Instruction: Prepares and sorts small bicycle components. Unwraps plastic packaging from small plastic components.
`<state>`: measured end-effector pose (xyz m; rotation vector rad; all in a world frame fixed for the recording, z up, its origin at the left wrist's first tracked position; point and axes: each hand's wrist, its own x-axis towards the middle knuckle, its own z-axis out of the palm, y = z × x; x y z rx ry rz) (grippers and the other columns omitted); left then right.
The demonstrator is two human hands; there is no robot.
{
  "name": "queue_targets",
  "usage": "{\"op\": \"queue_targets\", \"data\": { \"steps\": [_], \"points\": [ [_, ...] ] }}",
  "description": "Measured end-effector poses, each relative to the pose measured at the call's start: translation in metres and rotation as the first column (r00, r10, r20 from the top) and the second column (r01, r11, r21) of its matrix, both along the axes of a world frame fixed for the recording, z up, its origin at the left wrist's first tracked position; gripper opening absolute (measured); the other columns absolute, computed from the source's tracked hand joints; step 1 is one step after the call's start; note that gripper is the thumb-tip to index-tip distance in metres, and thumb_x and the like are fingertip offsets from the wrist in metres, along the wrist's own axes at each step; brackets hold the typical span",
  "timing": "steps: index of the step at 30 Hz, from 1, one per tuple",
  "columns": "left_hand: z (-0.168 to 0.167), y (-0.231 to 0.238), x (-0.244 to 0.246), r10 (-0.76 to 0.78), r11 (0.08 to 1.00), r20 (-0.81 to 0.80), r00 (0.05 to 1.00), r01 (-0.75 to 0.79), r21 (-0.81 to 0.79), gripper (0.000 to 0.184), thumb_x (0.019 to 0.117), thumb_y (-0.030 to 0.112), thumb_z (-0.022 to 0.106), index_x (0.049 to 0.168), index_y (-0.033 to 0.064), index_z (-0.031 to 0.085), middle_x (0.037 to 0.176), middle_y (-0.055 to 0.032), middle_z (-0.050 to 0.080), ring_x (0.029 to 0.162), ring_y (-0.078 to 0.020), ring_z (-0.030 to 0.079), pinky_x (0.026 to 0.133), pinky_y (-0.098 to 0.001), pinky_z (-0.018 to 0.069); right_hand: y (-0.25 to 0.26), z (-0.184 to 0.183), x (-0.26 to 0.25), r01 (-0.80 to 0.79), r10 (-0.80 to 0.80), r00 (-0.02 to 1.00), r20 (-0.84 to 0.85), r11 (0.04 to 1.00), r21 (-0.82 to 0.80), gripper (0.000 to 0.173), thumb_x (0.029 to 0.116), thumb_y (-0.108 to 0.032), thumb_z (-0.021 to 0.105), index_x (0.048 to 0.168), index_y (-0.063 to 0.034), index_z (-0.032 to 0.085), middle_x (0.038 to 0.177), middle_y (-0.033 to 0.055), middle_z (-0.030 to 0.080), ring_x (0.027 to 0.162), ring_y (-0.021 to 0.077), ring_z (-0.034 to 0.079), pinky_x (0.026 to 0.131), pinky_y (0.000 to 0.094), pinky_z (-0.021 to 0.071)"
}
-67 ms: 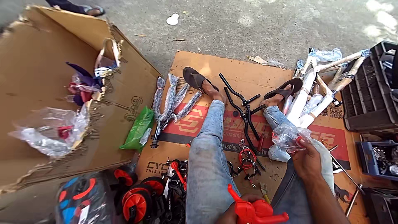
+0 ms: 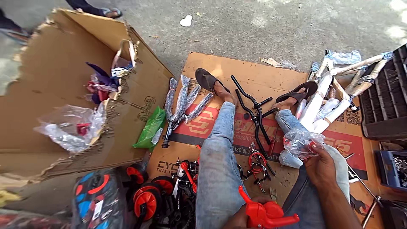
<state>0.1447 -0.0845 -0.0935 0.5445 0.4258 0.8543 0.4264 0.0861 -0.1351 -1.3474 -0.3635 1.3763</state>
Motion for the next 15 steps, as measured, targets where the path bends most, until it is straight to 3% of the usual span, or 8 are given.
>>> {"op": "queue_targets", "data": {
  "steps": [4,7,11,15],
  "points": [
    [0.005,0.004,0.003,-0.010,0.999,-0.049,0.999,0.008,-0.034,0.062,0.0922,0.010,0.061,0.149,0.0021,0.038,0.125,-0.0105,0.063,0.092,-0.0162,0.066,0.073,-0.0304,0.0574,-0.001,-0.004,-0.005,-0.120,0.122,0.984,0.131,0.992,-0.028,0.021,0.1016,-0.013,0.052,0.120,-0.0097,0.061,0.094,0.0071,0.071,0.078,0.0164,0.071,0.069,0.0360,0.0625],
    [0.002,0.003,0.004,0.000,0.999,-0.045,0.999,-0.002,-0.044,0.063,0.0912,0.008,0.060,0.149,-0.0004,0.036,0.126,-0.0135,0.062,0.092,-0.0177,0.066,0.073,-0.0318,0.0572,-0.004,-0.008,-0.009,-0.232,0.249,0.935,0.254,0.968,-0.093,0.019,0.1015,-0.012,0.057,0.118,-0.0048,0.064,0.091,0.0096,0.071,0.074,0.0174,0.070,0.063,0.0342,0.0608],
    [0.002,0.002,0.006,0.023,0.999,-0.060,0.998,-0.025,-0.033,0.061,0.0914,0.006,0.059,0.148,-0.0011,0.037,0.126,-0.0131,0.063,0.095,-0.0187,0.068,0.073,-0.0323,0.0583,-0.011,-0.014,-0.014,-0.484,0.523,0.755,0.396,0.851,-0.203,0.025,0.1001,-0.009,0.061,0.123,0.0000,0.065,0.098,0.0158,0.072,0.079,0.0253,0.072,0.066,0.0406,0.0618],
    [0.000,0.000,0.009,0.050,0.998,-0.059,0.997,-0.052,-0.028,0.054,0.0930,0.005,0.057,0.145,0.0010,0.042,0.120,-0.0110,0.065,0.091,-0.0166,0.066,0.074,-0.0321,0.0575,-0.017,-0.023,-0.015,-0.699,0.717,0.502,0.483,0.665,-0.262,0.026,0.0932,-0.013,0.061,0.117,-0.0043,0.068,0.091,0.0098,0.073,0.071,0.0205,0.070,0.059,0.0374,0.0587]
  ]
}}
